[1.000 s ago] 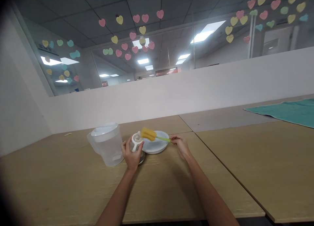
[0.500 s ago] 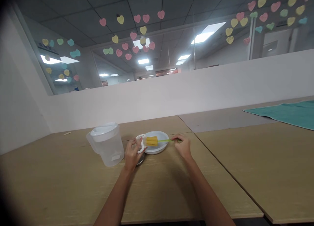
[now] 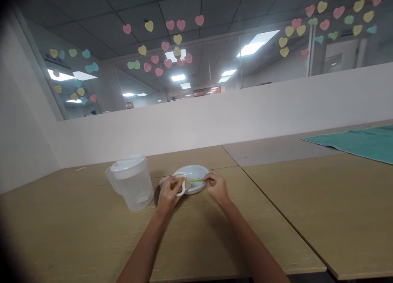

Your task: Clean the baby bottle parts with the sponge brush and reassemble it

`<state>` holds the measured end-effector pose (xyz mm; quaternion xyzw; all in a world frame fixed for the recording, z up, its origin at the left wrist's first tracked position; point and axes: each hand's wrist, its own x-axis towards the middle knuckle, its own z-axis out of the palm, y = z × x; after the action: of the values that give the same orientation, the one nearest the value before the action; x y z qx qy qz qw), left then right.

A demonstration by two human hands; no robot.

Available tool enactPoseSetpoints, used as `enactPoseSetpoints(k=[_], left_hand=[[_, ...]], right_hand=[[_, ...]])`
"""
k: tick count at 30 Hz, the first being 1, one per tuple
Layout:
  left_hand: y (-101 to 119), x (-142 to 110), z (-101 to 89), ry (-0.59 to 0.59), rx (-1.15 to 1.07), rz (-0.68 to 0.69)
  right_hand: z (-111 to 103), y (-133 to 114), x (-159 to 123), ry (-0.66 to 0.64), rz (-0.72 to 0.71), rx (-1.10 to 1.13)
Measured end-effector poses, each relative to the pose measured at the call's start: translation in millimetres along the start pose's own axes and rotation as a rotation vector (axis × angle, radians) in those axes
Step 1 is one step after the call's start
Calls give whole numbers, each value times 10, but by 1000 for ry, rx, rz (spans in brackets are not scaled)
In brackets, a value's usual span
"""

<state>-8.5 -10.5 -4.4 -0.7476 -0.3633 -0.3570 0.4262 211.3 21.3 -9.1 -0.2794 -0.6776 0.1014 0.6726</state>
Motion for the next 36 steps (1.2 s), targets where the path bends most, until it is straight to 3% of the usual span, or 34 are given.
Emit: enactPoseSetpoints(k=[3, 7, 12, 15, 18, 20, 23, 27, 31, 33, 36], left_hand=[[36, 34, 11, 12, 55, -28], [1, 45, 52, -11, 152, -116], [-132, -36, 74, -69, 122, -218], [-188, -66, 52, -11, 41, -403], [-161, -26, 10, 158, -110, -656], [-80, 25, -21, 250, -222, -754], [134, 83, -48, 276, -360, -712], [494, 79, -26, 195, -557, -468], [742, 57, 37, 74, -684, -221], [796, 53, 63, 1, -716, -216], [818, 46, 75, -109, -774, -346]], right_hand=[[18, 31, 1, -24, 57, 53], [-67, 132, 52, 48, 223, 29], [-232, 302, 94, 164, 362, -80], [-327, 429, 84, 347, 463, -169], [-384, 528, 57, 446, 534, -310], [-381, 556, 29, 380, 548, -451], [-306, 556, -33, 173, 519, -587], [-148, 532, -124, -168, 486, -664], [-72, 498, -162, -329, 463, -632], [-73, 477, -163, -388, 449, -609], [-88, 447, -160, -457, 446, -583]])
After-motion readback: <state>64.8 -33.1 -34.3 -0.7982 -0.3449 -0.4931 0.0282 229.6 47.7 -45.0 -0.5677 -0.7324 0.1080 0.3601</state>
